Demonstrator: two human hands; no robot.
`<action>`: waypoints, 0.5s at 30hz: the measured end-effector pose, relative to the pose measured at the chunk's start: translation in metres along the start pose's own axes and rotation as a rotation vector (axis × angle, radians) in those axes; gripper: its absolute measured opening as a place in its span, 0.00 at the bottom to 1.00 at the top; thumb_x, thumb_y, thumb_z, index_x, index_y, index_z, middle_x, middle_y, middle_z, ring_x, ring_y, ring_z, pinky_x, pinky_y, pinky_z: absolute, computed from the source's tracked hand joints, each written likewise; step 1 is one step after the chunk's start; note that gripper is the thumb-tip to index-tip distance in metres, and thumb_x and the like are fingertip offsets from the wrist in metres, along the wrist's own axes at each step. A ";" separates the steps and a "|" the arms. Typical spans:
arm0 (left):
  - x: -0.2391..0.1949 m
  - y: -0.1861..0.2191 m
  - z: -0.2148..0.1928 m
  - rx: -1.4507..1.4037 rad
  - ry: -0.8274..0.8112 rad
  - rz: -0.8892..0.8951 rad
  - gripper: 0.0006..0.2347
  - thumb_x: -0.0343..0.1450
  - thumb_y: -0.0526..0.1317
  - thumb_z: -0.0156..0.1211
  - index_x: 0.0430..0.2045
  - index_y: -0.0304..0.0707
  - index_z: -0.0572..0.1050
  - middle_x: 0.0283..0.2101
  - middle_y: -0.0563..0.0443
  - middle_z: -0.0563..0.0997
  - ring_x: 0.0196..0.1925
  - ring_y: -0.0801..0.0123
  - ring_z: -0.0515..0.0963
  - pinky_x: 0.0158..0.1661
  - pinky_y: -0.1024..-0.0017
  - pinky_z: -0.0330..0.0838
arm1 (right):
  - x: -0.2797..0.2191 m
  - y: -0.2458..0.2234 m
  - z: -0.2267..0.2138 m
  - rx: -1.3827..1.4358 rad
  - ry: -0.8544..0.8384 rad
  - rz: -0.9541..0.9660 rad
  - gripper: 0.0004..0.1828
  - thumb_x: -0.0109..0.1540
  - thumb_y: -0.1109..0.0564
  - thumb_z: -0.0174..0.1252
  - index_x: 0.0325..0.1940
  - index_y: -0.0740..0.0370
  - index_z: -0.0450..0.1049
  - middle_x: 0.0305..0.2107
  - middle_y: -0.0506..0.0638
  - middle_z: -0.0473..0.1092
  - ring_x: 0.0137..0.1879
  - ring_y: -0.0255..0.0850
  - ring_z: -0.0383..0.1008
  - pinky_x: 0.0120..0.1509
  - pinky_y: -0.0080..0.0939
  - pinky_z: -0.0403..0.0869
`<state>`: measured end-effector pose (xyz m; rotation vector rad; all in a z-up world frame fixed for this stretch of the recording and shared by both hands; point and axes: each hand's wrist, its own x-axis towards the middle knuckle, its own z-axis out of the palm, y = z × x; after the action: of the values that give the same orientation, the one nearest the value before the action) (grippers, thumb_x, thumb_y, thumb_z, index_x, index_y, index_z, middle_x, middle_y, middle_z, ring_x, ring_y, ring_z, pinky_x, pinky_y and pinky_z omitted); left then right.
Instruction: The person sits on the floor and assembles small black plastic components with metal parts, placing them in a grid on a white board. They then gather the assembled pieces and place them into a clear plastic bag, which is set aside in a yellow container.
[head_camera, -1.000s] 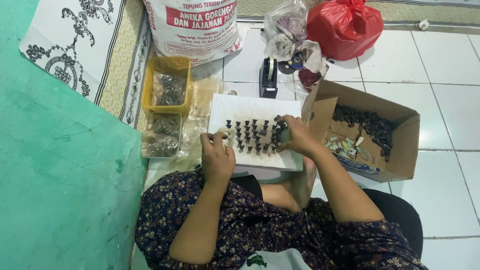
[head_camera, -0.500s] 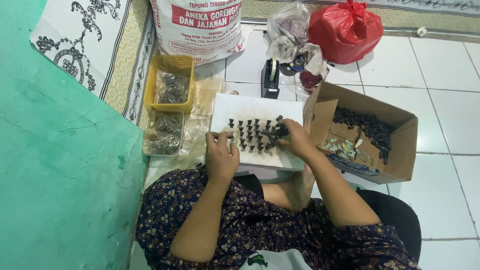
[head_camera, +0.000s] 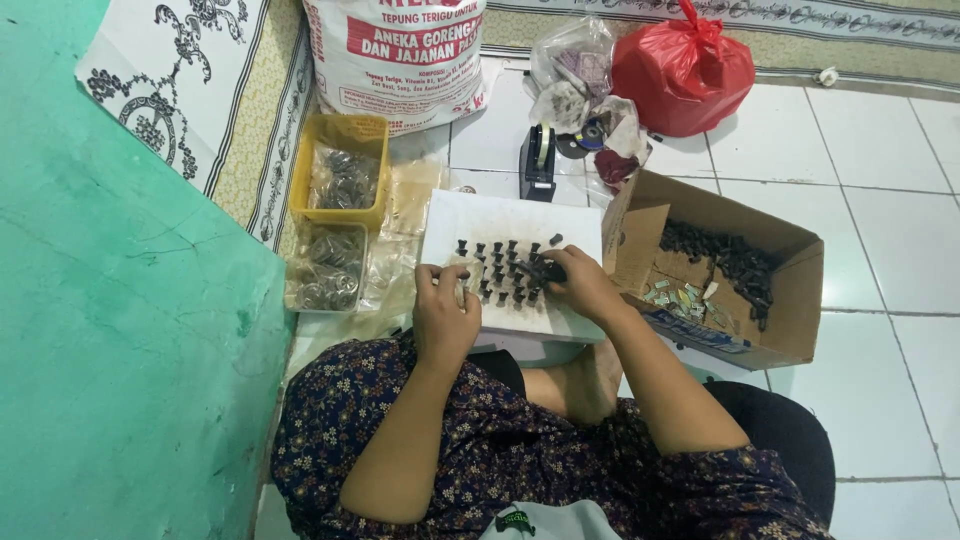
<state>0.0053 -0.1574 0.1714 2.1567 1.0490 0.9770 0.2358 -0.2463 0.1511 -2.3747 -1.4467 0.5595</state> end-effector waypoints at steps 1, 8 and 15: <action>-0.001 0.001 -0.001 -0.002 0.002 0.001 0.09 0.62 0.25 0.58 0.33 0.35 0.74 0.38 0.46 0.67 0.27 0.50 0.82 0.24 0.59 0.81 | -0.001 0.000 0.000 -0.002 0.002 -0.001 0.28 0.59 0.62 0.66 0.64 0.60 0.72 0.50 0.62 0.74 0.60 0.58 0.75 0.63 0.58 0.76; 0.001 0.003 -0.005 -0.036 -0.014 -0.010 0.09 0.63 0.25 0.58 0.33 0.34 0.75 0.38 0.44 0.68 0.27 0.49 0.82 0.24 0.59 0.82 | -0.014 -0.025 -0.017 -0.082 -0.029 -0.036 0.27 0.58 0.62 0.65 0.63 0.54 0.73 0.47 0.61 0.74 0.56 0.58 0.78 0.58 0.56 0.79; 0.002 -0.004 0.001 -0.072 -0.027 -0.048 0.09 0.63 0.27 0.59 0.34 0.36 0.75 0.39 0.46 0.68 0.27 0.51 0.83 0.25 0.59 0.82 | -0.002 -0.009 -0.008 -0.136 -0.081 -0.074 0.25 0.59 0.61 0.64 0.60 0.52 0.72 0.48 0.61 0.73 0.56 0.58 0.77 0.59 0.56 0.78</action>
<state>0.0050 -0.1540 0.1684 2.0716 1.0328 0.9469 0.2324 -0.2443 0.1623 -2.4147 -1.6490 0.5611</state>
